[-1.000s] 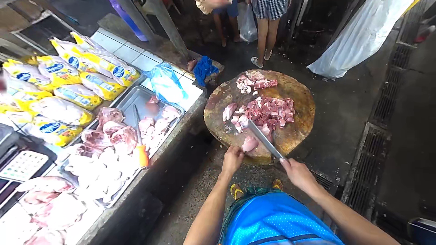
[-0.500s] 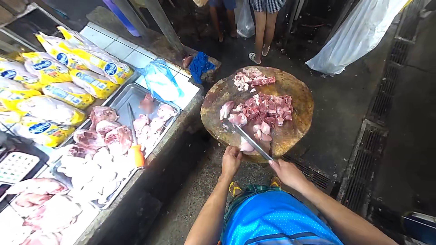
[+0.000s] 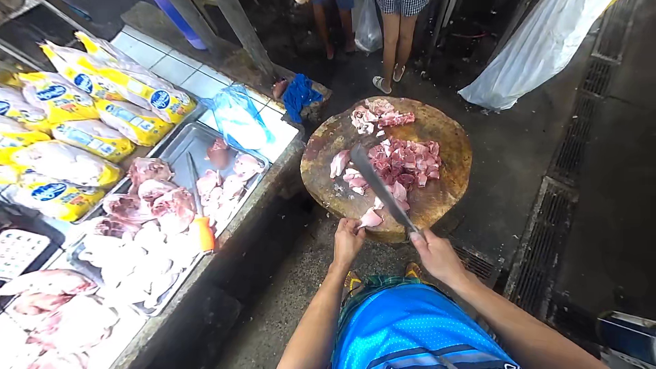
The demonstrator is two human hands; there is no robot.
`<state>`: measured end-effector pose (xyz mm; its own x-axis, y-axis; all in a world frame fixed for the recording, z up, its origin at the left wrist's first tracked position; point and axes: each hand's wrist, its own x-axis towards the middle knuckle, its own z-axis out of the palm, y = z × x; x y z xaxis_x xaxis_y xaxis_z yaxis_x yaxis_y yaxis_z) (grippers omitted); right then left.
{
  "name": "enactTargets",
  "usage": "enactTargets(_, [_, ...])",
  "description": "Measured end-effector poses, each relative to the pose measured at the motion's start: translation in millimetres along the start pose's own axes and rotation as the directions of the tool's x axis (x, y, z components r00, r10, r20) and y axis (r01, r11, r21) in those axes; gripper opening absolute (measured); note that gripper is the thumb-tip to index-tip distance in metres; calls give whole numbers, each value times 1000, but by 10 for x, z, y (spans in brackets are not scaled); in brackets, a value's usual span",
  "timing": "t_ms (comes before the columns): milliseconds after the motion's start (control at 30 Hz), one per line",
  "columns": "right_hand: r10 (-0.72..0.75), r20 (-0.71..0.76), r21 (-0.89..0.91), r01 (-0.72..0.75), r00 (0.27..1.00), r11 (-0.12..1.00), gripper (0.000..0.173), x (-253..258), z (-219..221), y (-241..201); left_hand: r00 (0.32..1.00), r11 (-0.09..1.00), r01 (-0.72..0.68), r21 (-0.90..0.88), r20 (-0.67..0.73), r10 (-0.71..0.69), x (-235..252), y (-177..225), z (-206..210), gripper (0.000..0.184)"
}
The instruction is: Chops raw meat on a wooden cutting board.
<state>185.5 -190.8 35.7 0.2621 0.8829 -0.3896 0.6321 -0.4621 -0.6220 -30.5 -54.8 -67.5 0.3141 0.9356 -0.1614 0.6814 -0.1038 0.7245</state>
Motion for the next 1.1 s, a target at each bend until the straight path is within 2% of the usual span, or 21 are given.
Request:
enactTargets(33, [123, 130, -70, -115, 984, 991, 64, 42, 6, 0, 1000, 1000, -4, 8, 4, 4, 3, -1, 3, 20])
enactTargets(67, [208, 200, -120, -187, 957, 975, 66, 68, -7, -18, 1000, 1000, 0, 14, 11, 0, 8, 3, 2, 22])
enactTargets(133, [224, 211, -144, -197, 952, 970, 66, 10, -82, -123, 1000, 1000, 8, -2, 17, -8, 4, -9, -22, 27])
enactTargets(167, [163, 164, -119, -145, 973, 982, 64, -72, -115, -176, 1000, 1000, 10, -20, 13, -9, -14, -29, -24, 32])
enactTargets(233, [-85, -80, -28, 83, 993, 996, 60, -213, -79, -207, 1000, 999, 18, -40, -6, -18, -32, -38, -19, 34])
enactTargets(300, [-309, -314, 8, 328, 898, 944, 61, -222, 45, -170, 999, 999, 22, -46, -25, -23, -49, -40, 4, 30])
enactTargets(333, [-365, -349, -4, 388, 863, 922, 65, -187, 114, -118, 999, 999, 25, -43, -31, -27, -46, -36, 10, 28])
enactTargets(367, [-363, -306, -24, 374, 880, 927, 67, -156, 185, -31, 999, 999, 34, -35, -29, -35, -42, -27, 7, 26])
enactTargets(400, [-279, -175, -68, 271, 944, 960, 66, -143, 233, 54, 999, 999, 44, -24, -22, -44, -39, -16, -6, 25])
enactTargets(433, [-92, 32, -129, 95, 995, 987, 65, -123, 207, 75, 998, 998, 58, -16, -9, -58, -27, 10, -34, 24])
enactTargets(467, [99, 195, -180, -64, 976, 982, 68, -59, 133, 49, 996, 996, 86, -15, 4, -86, 2, 68, -79, 23])
enactTargets(500, [205, 256, -198, -156, 945, 968, 69, -10, 59, 29, 994, 994, 108, -26, -2, -108, 35, 134, -125, 21])
enactTargets(600, [294, 213, -106, -277, 932, 955, 69, -47, -101, 63, 995, 993, 65, -94, -72, -72, 75, 311, -179, 17])
enactTargets(667, [287, 142, -12, -289, 947, 957, 66, -63, -187, 105, 992, 994, -80, -75, -108, 71, 134, 350, -141, 20])
enactTargets(700, [273, 110, 21, -277, 956, 961, 64, -85, -234, 94, 986, 988, -151, -21, -82, 148, 158, 317, -107, 22])
enactTargets(767, [192, 22, 81, -194, 981, 978, 59, -146, -323, 15, 974, 965, -226, 130, 30, 224, 187, 195, -28, 20])
enactTargets(833, [17, -135, 127, 0, 991, 992, 56, -199, -357, -85, 975, 953, -220, 210, 80, 208, 163, 119, -3, 20])
enactTargets(867, [-88, -235, 143, 124, 968, 982, 56, -208, -353, -137, 979, 952, -203, 228, 77, 190, 152, 118, -11, 21])
enactTargets(1000, [-368, -477, 164, 492, 798, 855, 61, -146, -239, -281, 997, 983, -72, 166, -25, 77, 87, 173, -15, 31])
enactTargets(1067, [-432, -503, 155, 570, 748, 807, 65, -77, -101, -262, 990, 993, -50, 109, -126, 64, 67, 158, -29, 34])
enactTargets(1100, [-443, -481, 132, 562, 757, 817, 67, -50, -6, -195, 981, 993, -64, 95, -176, 80, 53, 118, -18, 32])
